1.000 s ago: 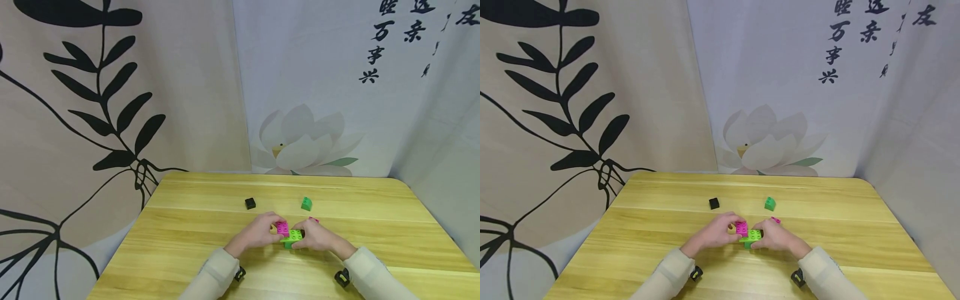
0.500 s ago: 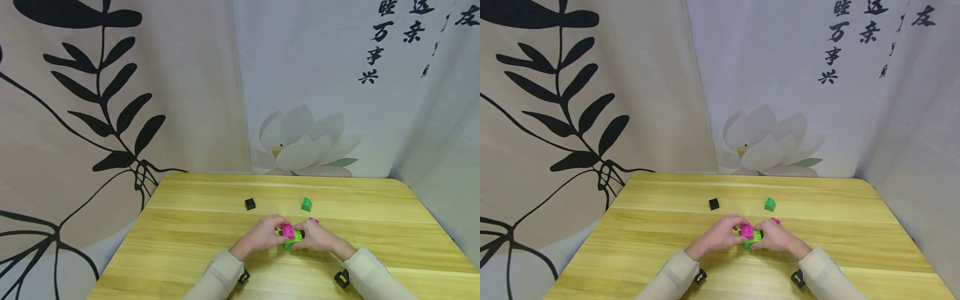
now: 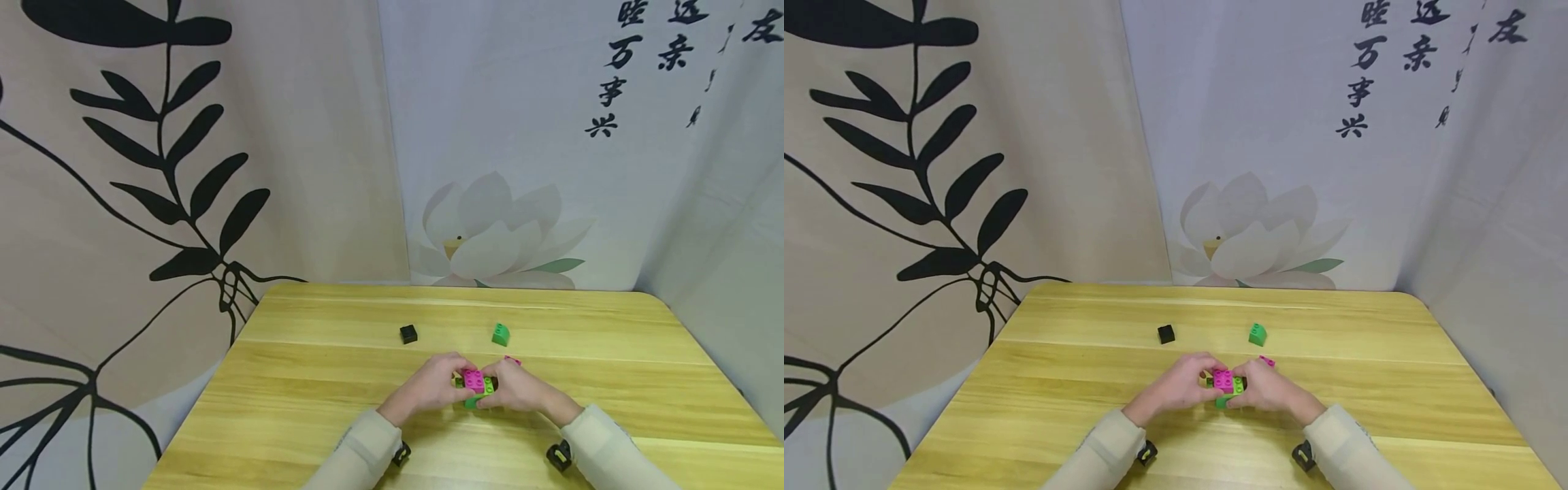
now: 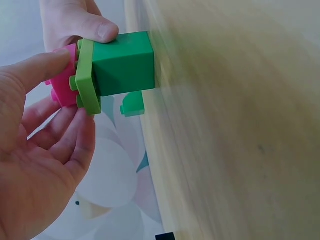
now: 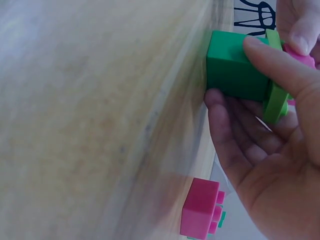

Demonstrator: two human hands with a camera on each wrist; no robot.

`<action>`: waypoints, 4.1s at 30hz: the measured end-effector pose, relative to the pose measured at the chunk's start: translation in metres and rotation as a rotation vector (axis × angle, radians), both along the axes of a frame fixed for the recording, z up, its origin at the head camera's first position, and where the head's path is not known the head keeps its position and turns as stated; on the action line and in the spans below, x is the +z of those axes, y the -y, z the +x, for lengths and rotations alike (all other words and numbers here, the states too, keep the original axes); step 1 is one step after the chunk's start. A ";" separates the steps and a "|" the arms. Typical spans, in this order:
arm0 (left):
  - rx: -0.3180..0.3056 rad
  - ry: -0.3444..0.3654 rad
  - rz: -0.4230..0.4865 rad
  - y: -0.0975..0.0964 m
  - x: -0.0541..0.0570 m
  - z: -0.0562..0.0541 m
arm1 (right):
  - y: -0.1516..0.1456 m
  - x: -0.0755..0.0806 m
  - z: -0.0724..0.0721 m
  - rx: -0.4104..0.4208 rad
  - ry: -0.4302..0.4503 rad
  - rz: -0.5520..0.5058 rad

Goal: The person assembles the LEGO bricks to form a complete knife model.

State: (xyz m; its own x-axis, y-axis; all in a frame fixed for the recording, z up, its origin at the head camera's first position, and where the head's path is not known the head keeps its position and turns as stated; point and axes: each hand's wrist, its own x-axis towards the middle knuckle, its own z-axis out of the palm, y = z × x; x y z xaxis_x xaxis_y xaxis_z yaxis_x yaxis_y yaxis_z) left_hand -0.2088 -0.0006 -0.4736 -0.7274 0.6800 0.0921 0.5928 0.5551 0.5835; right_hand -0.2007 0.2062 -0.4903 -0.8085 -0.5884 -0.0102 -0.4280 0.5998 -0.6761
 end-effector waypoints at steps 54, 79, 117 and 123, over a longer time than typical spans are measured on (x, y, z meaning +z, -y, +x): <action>-0.003 -0.145 -0.161 -0.006 0.010 0.004 | -0.001 -0.003 -0.001 0.011 0.012 -0.034; 0.059 -0.054 -0.112 0.042 0.012 -0.015 | 0.001 -0.002 0.002 -0.038 0.019 -0.006; 0.299 0.118 -0.187 0.101 -0.004 -0.068 | 0.001 -0.003 0.002 -0.055 0.037 -0.003; 0.294 0.095 -0.199 0.095 -0.005 -0.076 | 0.001 -0.003 0.003 -0.054 0.041 -0.002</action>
State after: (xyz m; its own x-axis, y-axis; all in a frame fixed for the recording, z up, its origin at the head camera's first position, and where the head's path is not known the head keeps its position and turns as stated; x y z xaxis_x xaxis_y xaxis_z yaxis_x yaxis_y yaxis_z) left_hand -0.2844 -0.0955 -0.4786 -0.8936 0.4380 -0.0983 0.3392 0.8022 0.4913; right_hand -0.1976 0.2051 -0.4932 -0.8381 -0.5438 -0.0429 -0.3670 0.6203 -0.6932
